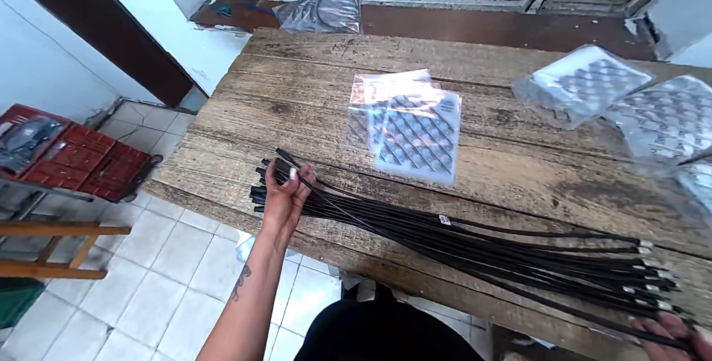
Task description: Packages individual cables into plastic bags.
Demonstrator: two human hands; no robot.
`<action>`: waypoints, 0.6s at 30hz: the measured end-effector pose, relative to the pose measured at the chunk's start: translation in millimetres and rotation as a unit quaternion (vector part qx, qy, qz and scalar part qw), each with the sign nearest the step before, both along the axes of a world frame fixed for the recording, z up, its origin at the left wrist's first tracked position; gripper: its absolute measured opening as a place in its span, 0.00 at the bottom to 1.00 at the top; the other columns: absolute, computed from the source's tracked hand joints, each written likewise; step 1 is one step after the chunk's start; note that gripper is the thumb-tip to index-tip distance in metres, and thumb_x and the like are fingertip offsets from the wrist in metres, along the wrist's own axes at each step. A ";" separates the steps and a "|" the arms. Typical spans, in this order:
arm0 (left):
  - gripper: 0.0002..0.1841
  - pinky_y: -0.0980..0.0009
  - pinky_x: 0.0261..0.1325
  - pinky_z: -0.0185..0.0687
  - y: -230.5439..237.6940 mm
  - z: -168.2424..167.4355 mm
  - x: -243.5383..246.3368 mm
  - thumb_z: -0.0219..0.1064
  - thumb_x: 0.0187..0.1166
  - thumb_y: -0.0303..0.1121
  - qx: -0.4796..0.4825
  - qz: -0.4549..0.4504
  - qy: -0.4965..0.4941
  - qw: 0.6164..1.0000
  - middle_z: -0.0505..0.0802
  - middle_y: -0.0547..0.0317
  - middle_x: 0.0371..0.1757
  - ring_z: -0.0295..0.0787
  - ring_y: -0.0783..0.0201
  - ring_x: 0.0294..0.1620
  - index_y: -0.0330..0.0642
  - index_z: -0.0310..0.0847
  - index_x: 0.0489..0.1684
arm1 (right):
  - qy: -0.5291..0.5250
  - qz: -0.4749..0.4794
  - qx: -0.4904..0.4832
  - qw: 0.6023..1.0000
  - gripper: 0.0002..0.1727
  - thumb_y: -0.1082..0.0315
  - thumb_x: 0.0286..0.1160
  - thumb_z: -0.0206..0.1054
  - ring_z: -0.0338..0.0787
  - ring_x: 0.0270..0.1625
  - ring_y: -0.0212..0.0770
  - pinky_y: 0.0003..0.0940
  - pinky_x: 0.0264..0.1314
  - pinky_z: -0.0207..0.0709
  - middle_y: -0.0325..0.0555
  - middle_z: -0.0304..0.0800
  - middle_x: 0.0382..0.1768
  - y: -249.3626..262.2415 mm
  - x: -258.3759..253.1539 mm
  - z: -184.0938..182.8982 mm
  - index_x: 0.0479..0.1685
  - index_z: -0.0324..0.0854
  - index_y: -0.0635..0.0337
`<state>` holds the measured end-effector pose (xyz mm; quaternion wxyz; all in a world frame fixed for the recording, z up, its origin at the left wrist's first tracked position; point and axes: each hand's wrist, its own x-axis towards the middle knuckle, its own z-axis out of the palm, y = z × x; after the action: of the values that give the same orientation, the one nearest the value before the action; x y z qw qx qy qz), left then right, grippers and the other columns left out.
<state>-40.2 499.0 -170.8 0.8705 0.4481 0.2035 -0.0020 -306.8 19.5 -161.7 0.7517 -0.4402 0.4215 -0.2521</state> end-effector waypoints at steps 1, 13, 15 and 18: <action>0.28 0.60 0.59 0.91 -12.3 1.5 -4.6 0.50 0.93 0.28 -0.011 0.013 0.008 1.000 0.92 0.49 0.59 0.96 0.53 0.52 0.58 0.45 0.89 | 0.013 -0.013 0.007 1.000 0.09 0.70 0.95 0.44 0.97 0.42 0.36 0.35 0.52 0.93 0.39 0.94 0.40 6.7 4.8 1.2 0.64 0.63 0.58; 0.19 0.77 0.26 0.71 -53.8 70.9 -17.7 0.51 0.92 0.33 0.404 -0.642 -0.142 0.636 0.90 0.64 0.29 0.73 0.76 0.19 0.52 0.82 0.74 | -0.010 0.293 -0.664 0.687 0.24 0.64 0.88 0.59 0.95 0.38 0.47 0.48 0.45 0.88 0.51 0.97 0.39 161.0 169.8 70.1 0.78 0.77 0.63; 0.19 0.82 0.27 0.69 -59.1 75.5 -18.3 0.53 0.91 0.32 0.383 -0.670 -0.180 0.610 0.90 0.70 0.29 0.72 0.82 0.20 0.51 0.84 0.73 | -0.051 0.323 -0.725 0.606 0.19 0.60 0.88 0.59 0.92 0.32 0.48 0.49 0.41 0.85 0.47 0.96 0.35 174.4 180.4 55.5 0.68 0.88 0.56; 0.11 0.84 0.25 0.69 -54.3 73.2 -28.2 0.65 0.85 0.34 0.404 -0.537 -0.171 0.721 0.91 0.73 0.24 0.74 0.83 0.19 0.46 0.93 0.55 | -0.060 0.394 -0.694 0.600 0.18 0.63 0.87 0.56 0.88 0.21 0.38 0.39 0.24 0.85 0.38 0.92 0.26 170.6 166.9 30.7 0.60 0.90 0.54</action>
<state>-68.4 444.7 -97.6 0.4803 0.7841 -0.2418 -0.3097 -139.9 190.1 -131.0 0.2703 -0.9365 -0.1405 -0.1735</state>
